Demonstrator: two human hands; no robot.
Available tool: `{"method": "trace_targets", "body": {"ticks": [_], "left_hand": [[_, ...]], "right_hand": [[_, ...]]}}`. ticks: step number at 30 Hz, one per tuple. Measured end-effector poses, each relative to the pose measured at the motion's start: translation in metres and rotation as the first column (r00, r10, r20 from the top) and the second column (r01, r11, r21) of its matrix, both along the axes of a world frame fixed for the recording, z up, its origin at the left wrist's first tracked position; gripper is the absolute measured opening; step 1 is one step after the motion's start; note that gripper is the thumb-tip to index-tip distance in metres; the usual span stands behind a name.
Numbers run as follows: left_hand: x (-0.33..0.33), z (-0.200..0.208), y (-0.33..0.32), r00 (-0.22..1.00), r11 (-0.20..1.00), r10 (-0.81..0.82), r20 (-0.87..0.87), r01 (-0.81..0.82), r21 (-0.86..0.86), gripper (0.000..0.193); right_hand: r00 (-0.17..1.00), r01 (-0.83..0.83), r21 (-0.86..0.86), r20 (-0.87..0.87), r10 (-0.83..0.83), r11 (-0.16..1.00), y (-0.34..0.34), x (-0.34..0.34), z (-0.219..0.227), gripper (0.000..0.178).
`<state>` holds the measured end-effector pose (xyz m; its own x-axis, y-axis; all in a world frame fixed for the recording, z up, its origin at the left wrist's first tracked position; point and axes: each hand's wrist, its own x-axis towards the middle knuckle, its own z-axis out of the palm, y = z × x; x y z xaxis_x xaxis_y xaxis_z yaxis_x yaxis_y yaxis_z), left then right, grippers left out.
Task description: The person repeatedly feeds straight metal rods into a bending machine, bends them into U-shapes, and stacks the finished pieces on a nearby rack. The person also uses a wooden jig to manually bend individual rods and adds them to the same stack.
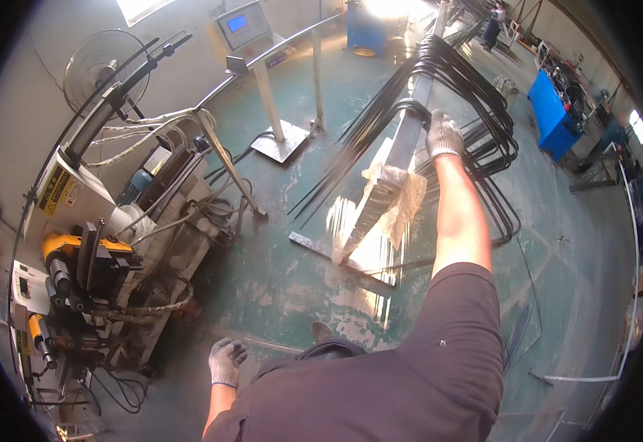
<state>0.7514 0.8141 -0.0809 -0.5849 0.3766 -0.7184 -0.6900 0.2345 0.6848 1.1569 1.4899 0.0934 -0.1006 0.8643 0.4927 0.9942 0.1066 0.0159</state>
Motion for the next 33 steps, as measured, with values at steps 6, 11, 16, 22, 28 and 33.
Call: {"method": "trace_targets", "body": {"ticks": [6, 11, 16, 22, 28, 33], "left_hand": [[0.040, -0.041, -0.079, 0.968, 0.966, 0.228, 0.102, -0.212, -0.150, 0.041], [0.060, -0.038, -0.153, 0.973, 0.962, 0.231, 0.005, -0.227, -0.155, 0.021], [0.072, -0.037, -0.201, 0.894, 0.876, 0.378, -0.240, -0.430, -0.219, 0.030], [0.086, -0.066, -0.298, 0.802, 0.797, 0.581, -0.137, -0.595, -0.101, 0.022], [0.105, -0.068, -0.498, 0.786, 0.717, 0.528, -0.322, -0.615, -0.328, 0.028], [0.129, -0.064, -0.636, 0.544, 0.469, 0.758, -0.359, -0.838, -0.280, 0.022]], "right_hand": [[0.884, -0.408, 0.432, 0.407, 0.230, 0.804, 0.018, 0.010, -0.039, 0.027], [0.942, -0.283, 0.372, 0.280, 0.184, 0.884, 0.063, 0.027, 0.023, 0.030], [0.903, -0.352, 0.618, 0.026, 0.430, 0.703, -0.097, -0.085, -0.048, 0.029], [0.718, -0.677, -0.060, -0.271, 0.641, 0.734, -0.404, -0.196, -0.229, 0.027], [0.761, -0.591, -0.718, -0.343, 0.551, 0.369, -0.623, -0.251, -0.316, 0.025], [0.786, -0.524, -0.836, -0.401, 0.470, 0.162, -0.693, -0.354, -0.315, 0.023]]}}
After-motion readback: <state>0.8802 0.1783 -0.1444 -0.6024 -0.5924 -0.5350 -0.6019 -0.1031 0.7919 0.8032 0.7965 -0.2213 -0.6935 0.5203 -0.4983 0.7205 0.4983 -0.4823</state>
